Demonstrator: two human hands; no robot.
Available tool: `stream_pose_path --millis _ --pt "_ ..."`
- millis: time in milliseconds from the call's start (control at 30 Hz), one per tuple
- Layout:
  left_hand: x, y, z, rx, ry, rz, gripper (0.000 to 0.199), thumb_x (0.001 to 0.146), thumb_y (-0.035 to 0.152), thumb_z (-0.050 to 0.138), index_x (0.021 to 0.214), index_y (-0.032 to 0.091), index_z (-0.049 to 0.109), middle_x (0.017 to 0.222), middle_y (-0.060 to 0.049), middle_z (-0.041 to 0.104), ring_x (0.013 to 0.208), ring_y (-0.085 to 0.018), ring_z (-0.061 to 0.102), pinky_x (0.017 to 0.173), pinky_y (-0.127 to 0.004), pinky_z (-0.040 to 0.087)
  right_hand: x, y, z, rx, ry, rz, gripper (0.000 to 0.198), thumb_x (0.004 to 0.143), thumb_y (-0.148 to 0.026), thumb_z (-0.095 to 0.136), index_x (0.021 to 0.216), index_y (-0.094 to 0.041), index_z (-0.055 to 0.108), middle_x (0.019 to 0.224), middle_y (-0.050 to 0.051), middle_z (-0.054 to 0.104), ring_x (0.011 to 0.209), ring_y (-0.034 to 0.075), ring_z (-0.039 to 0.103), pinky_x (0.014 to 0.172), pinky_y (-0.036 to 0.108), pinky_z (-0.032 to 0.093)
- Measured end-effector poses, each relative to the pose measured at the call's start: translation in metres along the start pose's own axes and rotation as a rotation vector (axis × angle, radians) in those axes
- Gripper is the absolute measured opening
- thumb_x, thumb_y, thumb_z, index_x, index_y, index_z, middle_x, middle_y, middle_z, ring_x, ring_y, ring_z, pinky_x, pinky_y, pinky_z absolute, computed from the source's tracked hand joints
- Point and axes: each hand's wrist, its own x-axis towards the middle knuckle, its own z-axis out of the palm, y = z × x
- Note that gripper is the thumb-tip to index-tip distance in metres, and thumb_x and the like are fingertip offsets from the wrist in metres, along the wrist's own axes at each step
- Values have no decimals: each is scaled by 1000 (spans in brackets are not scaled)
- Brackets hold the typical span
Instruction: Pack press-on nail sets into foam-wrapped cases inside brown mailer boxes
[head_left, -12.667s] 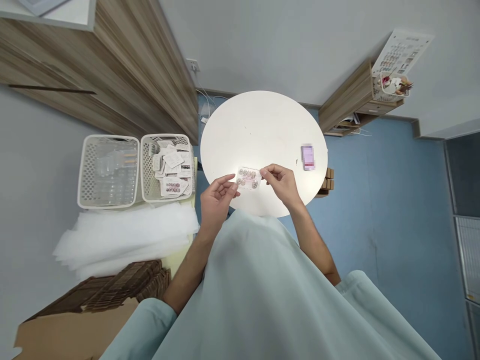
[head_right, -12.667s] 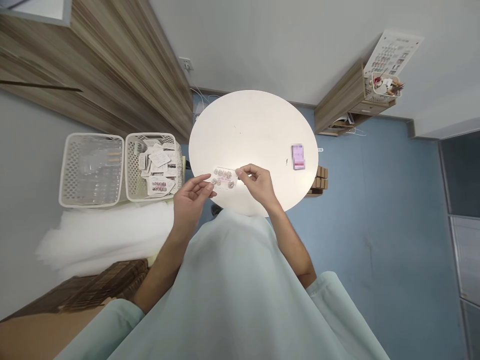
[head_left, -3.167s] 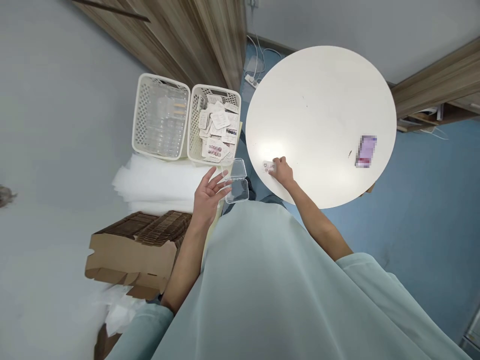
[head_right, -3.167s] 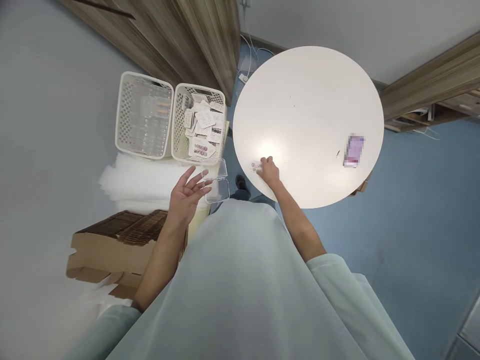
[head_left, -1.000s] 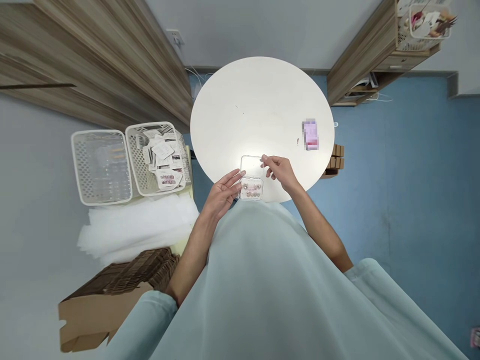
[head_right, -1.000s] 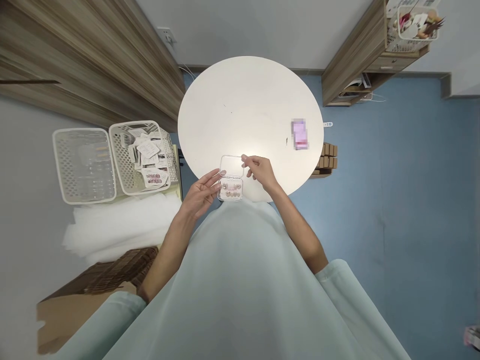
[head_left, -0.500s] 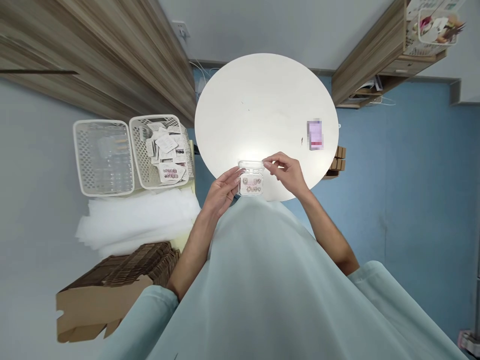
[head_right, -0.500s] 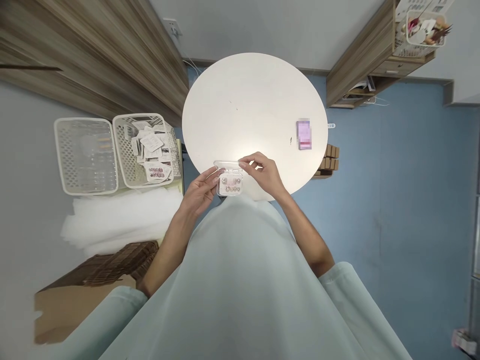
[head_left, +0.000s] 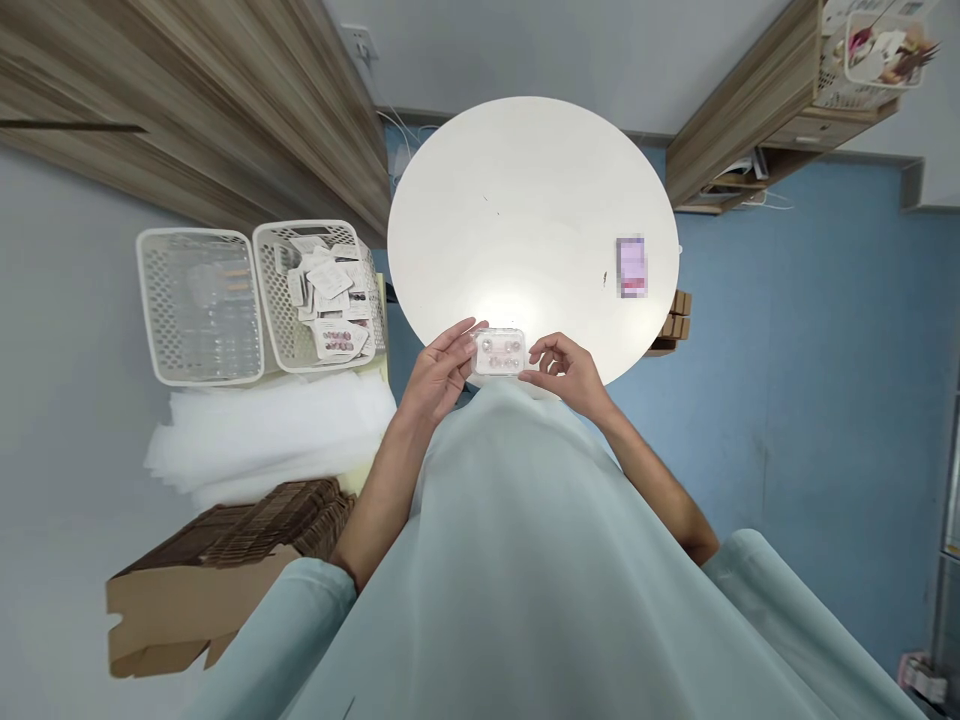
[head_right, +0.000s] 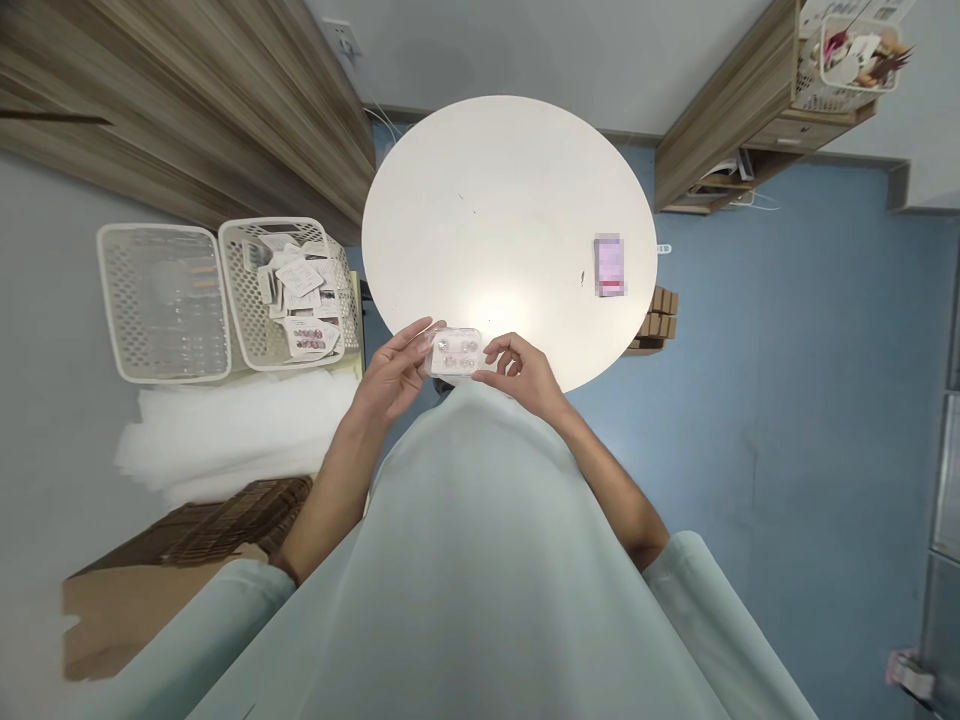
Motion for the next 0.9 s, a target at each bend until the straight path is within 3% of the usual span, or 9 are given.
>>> stream_pose_path --millis 167,300,467,700,900 --pt "2 0 -2 19 12 27 57 80 29 92 135 23 74 155 -13 67 151 -32 57 120 -41 55 1 7 2 -25 -17 88 47 75 -63 91 99 -26 74 98 2 74 72 15 62 61 29 50" --pt "0 1 -1 37 8 40 58 81 28 91 136 24 74 156 -13 66 148 -31 59 117 -40 57 3 10 6 27 -117 180 47 82 -69 83 92 -23 77 78 1 71 66 16 64 55 28 45" --pt "-7 4 -6 85 15 60 59 85 41 90 139 25 73 152 -13 69 144 -32 62 115 -44 56 7 12 17 148 -146 227 50 76 -69 88 85 -23 73 71 -1 67 62 15 63 50 26 42" --pt "-19 -9 -41 405 80 -22 74 80 54 92 142 18 71 105 -10 81 101 -28 76 88 -37 61 20 27 37 153 -149 290 52 72 -68 91 85 -21 72 77 0 72 63 13 62 49 25 41" --pt "-15 -19 -70 527 116 -19 77 79 62 87 141 19 69 103 -8 81 86 -22 73 71 -32 56 35 43 60 163 -197 348 55 72 -70 90 86 -20 75 92 5 79 65 12 61 50 24 41"
